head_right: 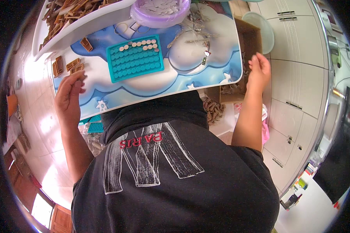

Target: The person assembles small plastic components by hand, inserting circular inserts into rectangular tubes.

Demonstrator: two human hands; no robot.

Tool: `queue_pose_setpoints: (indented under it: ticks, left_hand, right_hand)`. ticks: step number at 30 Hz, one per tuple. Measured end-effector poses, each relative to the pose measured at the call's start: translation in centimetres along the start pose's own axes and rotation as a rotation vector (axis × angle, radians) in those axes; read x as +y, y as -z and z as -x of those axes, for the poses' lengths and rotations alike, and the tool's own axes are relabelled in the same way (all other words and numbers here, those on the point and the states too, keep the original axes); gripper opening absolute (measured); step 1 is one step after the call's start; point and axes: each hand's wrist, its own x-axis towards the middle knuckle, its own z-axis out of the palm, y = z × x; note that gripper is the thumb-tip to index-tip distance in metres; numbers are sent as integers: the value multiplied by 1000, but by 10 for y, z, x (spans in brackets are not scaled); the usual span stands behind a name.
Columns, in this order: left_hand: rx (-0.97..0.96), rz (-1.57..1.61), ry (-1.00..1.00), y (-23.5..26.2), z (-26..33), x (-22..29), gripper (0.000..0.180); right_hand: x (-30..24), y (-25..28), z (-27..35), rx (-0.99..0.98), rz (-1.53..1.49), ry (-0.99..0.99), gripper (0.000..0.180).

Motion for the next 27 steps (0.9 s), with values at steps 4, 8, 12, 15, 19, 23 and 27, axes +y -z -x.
queue_pose_setpoints:
  ticks: [4,8,12,15,19,23,27]
  left_hand:
    - [-322,-20,-191,2,0,14,18]
    - [-680,252,68,-11,14,26,20]
    - [-809,382,167,-32,27,27,26]
    - [-1027,480,258,-42,27,20,31]
    - [-1041,666,307,-54,32,22,32]
    - [-964,791,440,-58,26,25,38]
    - [-797,910,473,-56,19,13,41]
  right_hand:
    - [-54,-43,33,-384,181,221,26]
    - [-96,-76,68,-617,816,267,33]
    - [-103,-86,81,-636,998,259,39]
    - [-87,-73,71,-625,822,235,39]
    - [-88,-56,51,-434,548,285,32]
    - [-99,-51,39,-307,145,335,25]
    - [-119,-64,46,-179,-122,556,19]
